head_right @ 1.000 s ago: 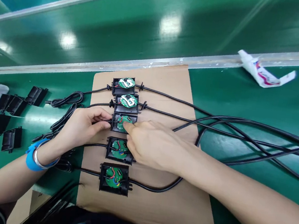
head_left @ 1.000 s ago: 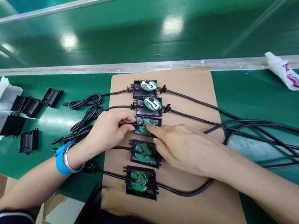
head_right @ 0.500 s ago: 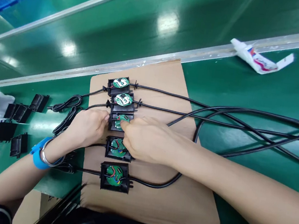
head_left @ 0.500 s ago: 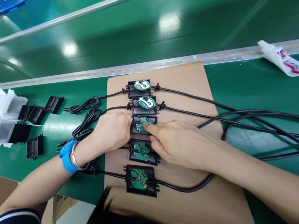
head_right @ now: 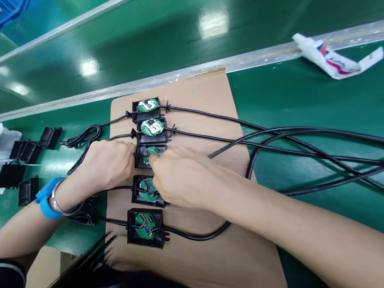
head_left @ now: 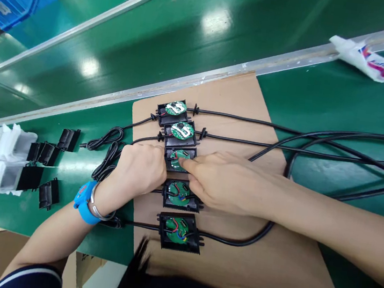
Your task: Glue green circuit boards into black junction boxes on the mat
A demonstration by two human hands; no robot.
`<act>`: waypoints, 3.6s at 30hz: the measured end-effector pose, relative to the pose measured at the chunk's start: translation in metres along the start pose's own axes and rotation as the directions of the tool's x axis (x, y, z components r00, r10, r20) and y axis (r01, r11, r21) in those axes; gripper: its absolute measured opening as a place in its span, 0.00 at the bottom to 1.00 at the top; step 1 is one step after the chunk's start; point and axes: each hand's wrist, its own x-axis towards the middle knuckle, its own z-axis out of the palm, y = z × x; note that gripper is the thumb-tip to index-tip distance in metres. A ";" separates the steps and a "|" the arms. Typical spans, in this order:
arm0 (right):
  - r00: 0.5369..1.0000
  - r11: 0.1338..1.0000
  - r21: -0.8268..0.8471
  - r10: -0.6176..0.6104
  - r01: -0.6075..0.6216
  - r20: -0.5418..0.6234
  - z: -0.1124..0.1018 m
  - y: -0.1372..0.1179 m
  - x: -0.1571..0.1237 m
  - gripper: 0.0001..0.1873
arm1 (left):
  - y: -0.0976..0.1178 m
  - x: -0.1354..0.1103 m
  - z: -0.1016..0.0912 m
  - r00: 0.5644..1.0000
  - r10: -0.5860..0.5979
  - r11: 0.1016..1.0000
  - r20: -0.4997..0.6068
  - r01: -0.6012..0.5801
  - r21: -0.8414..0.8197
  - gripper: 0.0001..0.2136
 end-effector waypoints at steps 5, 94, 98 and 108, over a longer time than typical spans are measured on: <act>1.000 0.999 -0.027 -0.024 0.024 -0.001 -0.004 0.000 0.002 0.13 | 0.000 0.000 0.002 0.999 0.017 1.000 -0.027 -0.017 0.018 0.13; 0.822 0.988 0.094 -0.051 0.126 -0.567 0.044 0.037 -0.010 0.08 | 0.039 -0.021 0.015 0.936 0.257 0.933 -0.242 -0.306 -0.192 0.26; 0.811 0.981 0.097 -0.081 0.168 -0.580 0.039 0.036 -0.017 0.09 | 0.004 -0.030 0.016 0.904 0.104 0.875 -0.414 -0.281 -0.394 0.22; 0.851 0.966 -0.255 -0.171 0.045 -0.496 0.039 -0.030 0.003 0.22 | -0.036 -0.011 0.036 0.952 0.055 0.819 -0.302 -0.216 -0.532 0.06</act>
